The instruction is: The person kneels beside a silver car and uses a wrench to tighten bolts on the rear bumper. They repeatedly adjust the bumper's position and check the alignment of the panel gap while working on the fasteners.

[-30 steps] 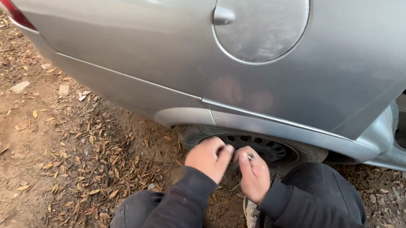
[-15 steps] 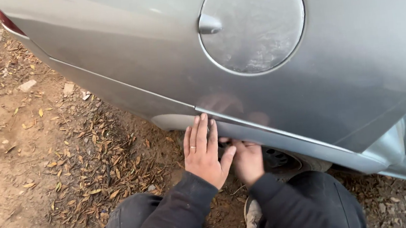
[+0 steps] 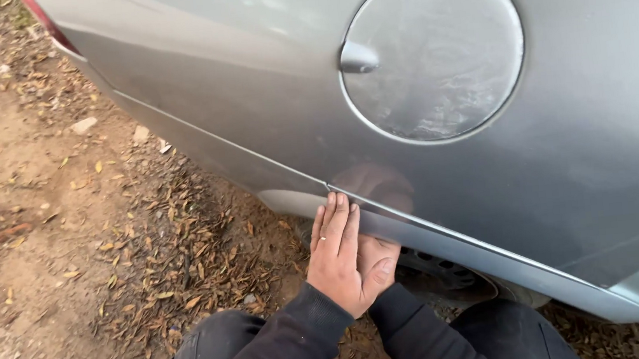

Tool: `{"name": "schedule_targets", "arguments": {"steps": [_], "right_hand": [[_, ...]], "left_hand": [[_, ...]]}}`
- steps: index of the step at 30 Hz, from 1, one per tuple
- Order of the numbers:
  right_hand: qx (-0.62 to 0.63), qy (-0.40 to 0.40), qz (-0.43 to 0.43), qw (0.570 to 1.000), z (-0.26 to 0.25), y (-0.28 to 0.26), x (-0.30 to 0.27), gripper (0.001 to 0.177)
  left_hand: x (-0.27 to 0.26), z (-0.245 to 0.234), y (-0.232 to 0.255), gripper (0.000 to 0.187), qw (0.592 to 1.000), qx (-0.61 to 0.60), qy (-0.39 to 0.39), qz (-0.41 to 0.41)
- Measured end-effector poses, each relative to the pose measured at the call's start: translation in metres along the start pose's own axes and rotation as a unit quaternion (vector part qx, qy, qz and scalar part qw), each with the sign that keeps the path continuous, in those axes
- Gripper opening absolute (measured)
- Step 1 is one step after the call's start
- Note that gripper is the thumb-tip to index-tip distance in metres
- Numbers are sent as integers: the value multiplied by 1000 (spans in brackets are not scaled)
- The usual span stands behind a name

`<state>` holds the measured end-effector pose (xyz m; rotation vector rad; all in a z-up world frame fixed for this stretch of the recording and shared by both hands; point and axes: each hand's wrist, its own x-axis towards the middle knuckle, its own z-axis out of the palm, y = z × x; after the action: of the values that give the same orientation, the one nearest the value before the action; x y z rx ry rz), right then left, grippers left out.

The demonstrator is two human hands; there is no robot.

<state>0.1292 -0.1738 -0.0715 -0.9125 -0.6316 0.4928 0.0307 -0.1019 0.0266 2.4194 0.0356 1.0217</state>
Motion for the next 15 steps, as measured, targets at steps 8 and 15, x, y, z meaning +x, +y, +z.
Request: {"name": "schedule_targets", "arguments": {"steps": [8,15], "right_hand": [[-125,100,7,987,8,-3,-3,45],[-76,124,50,988,-3,2,-12,40]], "left_hand": [[2,-2,4,82,999,27,-18,-11],[-3,0,6,86,999,30,-34,0]]}}
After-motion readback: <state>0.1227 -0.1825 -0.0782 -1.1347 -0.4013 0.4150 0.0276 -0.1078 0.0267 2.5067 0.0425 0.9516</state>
